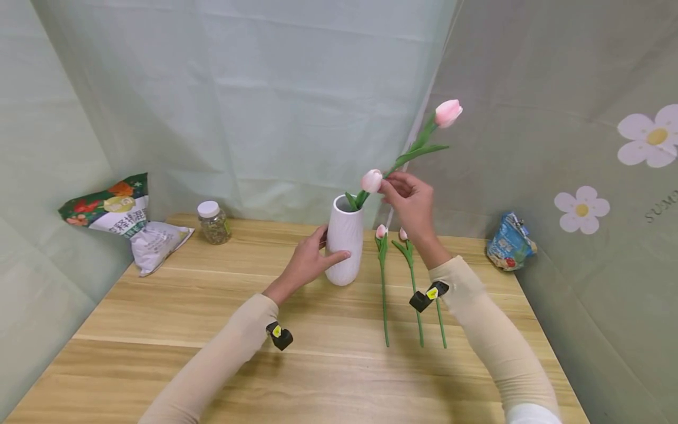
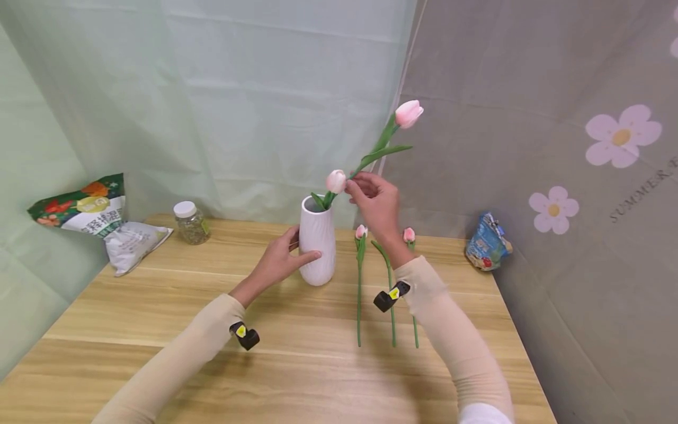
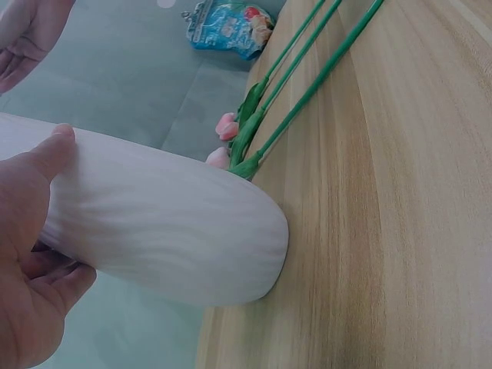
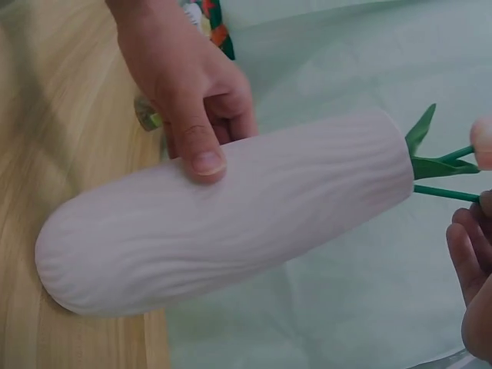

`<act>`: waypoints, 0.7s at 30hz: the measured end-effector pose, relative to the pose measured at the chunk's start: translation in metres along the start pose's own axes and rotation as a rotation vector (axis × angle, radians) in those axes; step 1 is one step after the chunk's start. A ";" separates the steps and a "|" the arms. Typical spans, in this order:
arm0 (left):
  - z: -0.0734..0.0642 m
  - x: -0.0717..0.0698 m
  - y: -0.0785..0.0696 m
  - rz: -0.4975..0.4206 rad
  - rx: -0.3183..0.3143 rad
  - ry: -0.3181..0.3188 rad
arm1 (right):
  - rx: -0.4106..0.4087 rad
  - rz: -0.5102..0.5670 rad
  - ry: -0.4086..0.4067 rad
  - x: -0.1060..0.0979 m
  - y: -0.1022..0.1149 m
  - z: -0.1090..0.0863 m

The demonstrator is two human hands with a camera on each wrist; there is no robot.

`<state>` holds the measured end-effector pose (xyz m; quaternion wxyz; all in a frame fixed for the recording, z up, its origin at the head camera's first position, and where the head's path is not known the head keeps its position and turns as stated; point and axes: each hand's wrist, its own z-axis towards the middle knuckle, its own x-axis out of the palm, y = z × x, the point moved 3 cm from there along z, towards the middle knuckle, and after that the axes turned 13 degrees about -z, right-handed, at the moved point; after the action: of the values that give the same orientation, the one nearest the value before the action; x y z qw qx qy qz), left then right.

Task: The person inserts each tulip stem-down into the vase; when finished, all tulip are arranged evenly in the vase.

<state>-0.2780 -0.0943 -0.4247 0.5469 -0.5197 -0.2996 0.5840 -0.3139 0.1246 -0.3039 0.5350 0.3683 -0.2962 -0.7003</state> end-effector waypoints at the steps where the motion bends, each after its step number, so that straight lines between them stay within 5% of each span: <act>1: 0.000 0.000 0.000 0.001 0.000 -0.001 | 0.002 -0.018 0.011 0.001 -0.001 0.000; 14: 0.000 0.000 0.001 0.013 -0.003 -0.005 | 0.065 -0.181 0.202 0.016 -0.010 -0.006; 21: 0.000 0.000 -0.001 0.001 -0.001 0.003 | 0.053 -0.203 0.221 0.012 -0.010 -0.009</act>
<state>-0.2776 -0.0938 -0.4236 0.5469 -0.5208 -0.2989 0.5834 -0.3140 0.1152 -0.3191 0.4808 0.4851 -0.2149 -0.6980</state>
